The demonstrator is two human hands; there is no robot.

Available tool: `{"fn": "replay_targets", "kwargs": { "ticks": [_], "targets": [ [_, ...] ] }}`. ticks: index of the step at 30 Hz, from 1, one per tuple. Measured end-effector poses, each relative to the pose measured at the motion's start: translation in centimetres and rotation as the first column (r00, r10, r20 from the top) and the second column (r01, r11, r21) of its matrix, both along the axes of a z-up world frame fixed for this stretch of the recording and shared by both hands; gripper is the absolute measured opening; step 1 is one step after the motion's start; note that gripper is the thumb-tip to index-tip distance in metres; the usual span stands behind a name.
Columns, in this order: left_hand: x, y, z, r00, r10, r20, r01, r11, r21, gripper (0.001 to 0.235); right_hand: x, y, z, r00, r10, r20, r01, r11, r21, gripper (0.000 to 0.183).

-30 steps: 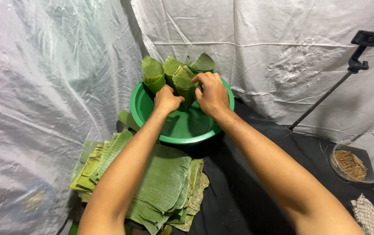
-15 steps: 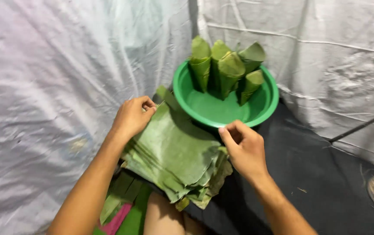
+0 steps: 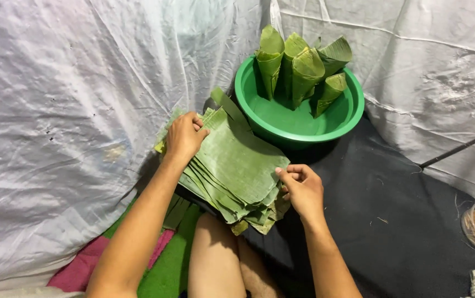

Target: Cleaning banana leaves with a cloth and folding them into cone shapes for food packaging.

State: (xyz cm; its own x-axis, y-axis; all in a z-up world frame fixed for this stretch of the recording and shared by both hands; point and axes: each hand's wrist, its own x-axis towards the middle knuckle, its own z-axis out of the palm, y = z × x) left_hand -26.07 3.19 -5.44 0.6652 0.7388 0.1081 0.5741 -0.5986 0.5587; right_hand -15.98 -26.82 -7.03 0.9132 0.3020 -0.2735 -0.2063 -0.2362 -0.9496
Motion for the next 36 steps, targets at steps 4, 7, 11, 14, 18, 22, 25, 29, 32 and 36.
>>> {"fn": "replay_targets", "kwargs": {
  "ticks": [4,7,11,14,18,22,25,29,32,36],
  "targets": [
    [0.1,0.2,-0.8,1.000,0.016,0.003,-0.016,0.999,-0.043,0.015,-0.1,-0.1,-1.7,1.000,0.014,0.018,-0.015,0.999,0.040,0.033],
    [-0.3,-0.1,0.0,1.000,-0.007,0.017,0.008,0.997,-0.071,0.010,0.1,-0.1,-2.2,1.000,-0.008,0.030,0.008,1.000,0.022,0.025],
    [-0.2,0.0,0.4,0.998,0.034,-0.046,-0.035,0.999,-0.018,0.013,-0.5,-0.7,-0.3,0.998,-0.060,0.037,0.060,0.998,0.007,0.025],
    [-0.2,-0.2,0.5,0.998,0.058,-0.036,-0.060,0.997,-0.040,0.015,-0.7,-1.3,0.6,0.997,-0.066,0.047,0.067,0.997,-0.034,0.027],
    [-0.3,-1.6,1.6,0.998,0.058,0.023,-0.053,0.983,-0.177,0.017,1.2,-2.3,-1.8,0.992,-0.053,0.113,0.066,0.992,-0.112,0.021],
    [0.6,-2.8,0.7,0.998,0.031,0.058,-0.016,0.970,-0.242,0.020,1.9,-4.0,-2.4,0.986,-0.115,0.119,0.125,0.989,-0.076,0.015],
    [1.4,-4.6,-0.6,0.996,-0.010,0.086,0.036,0.948,-0.316,0.022,2.2,-6.6,-2.6,0.984,-0.163,0.075,0.163,0.987,0.004,0.015],
    [2.7,-7.7,-2.0,0.993,-0.075,0.091,0.105,0.917,-0.385,0.025,2.6,-10.9,-1.8,0.975,-0.217,0.055,0.214,0.976,0.043,0.015],
    [4.5,-10.7,-2.8,0.988,-0.131,0.081,0.153,0.896,-0.416,0.025,2.7,-14.4,-0.9,0.966,-0.254,0.040,0.252,0.967,0.045,0.017],
    [6.1,-15.6,-2.0,0.974,-0.212,0.077,0.223,0.857,-0.465,0.025,3.8,-19.4,-2.9,0.948,-0.313,0.054,0.312,0.950,0.026,0.018]
  ]
}}
